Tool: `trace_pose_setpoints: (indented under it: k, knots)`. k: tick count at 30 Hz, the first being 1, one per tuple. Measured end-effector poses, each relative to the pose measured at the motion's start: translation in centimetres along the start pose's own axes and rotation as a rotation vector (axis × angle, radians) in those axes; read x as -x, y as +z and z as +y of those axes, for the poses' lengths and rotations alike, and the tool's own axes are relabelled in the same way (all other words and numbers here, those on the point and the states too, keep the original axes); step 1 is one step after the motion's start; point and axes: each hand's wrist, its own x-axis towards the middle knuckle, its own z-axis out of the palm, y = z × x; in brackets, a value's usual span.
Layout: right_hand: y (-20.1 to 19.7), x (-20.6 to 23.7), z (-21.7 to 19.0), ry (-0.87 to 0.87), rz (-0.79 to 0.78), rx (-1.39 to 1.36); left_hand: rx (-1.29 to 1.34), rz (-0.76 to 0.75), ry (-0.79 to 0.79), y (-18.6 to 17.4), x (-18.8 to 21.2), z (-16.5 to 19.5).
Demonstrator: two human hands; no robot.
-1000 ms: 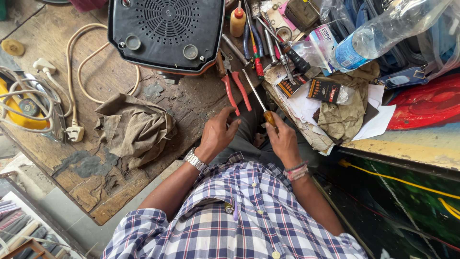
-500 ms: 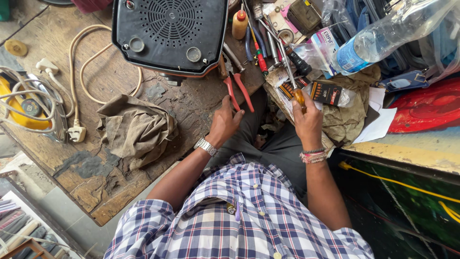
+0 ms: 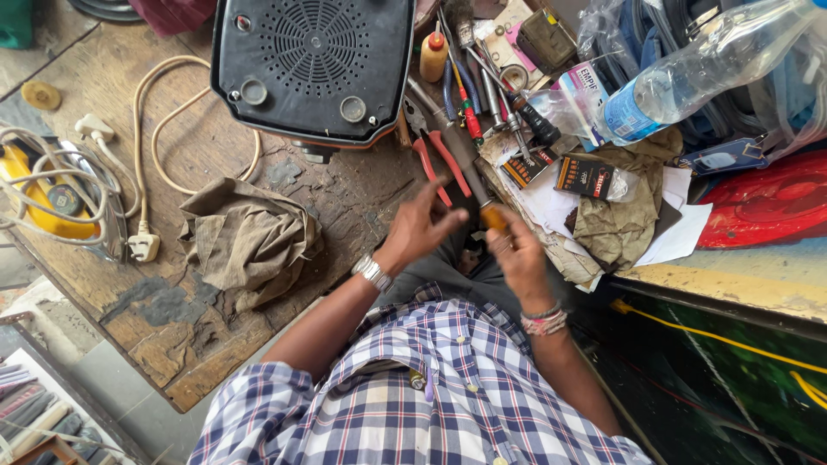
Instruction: The person disassembles an orange appliance housing using pliers, then places a black plastic base on their lap. They use a screwdriver to remove screws from the base while seated.
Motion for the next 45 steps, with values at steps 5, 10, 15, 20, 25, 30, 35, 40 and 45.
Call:
trace_pose_setpoints:
  k: [5, 10, 15, 20, 25, 30, 35, 40, 45]
  knots:
    - [2.7, -0.1, -1.0, -0.257, -0.256, 0.351, 0.401, -0.004, -0.073, -0.3, 3.5, 1.0]
    - [3.4, -2.0, -3.4, -0.354, -0.218, 0.570, 0.059, 0.096, 0.181, -1.7, 5.2, 2.1]
    - [2.9, -8.3, -5.7, -0.427, 0.137, 0.657, -0.270, 0.262, 0.130, -4.3, 3.6, -0.1]
    - [3.4, -15.8, -6.5, -0.430, 0.178, 1.068, 0.186, 0.119, -0.307, -6.4, 3.2, -2.9]
    - [4.2, -17.9, -6.6, -0.416, 0.198, 1.180, 0.286, 0.101, -0.369, -7.3, 2.7, -4.1]
    - [4.1, -19.6, -6.3, -0.424, 0.286, 1.202, 0.330, 0.085, -0.368, -7.7, 2.1, -4.4]
    - [2.5, -23.2, -6.9, -0.436, 0.261, 0.979, 0.325, 0.080, -0.351, -8.0, 1.8, -4.2]
    - [3.4, -28.0, -9.3, -0.440, 0.305, 1.078, 0.317, 0.107, -0.342, -7.9, 1.7, -3.8]
    - [6.0, -31.0, -13.3, -0.318, 0.335, 1.224, 0.345, 0.130, -0.316, -8.2, 1.3, -3.2]
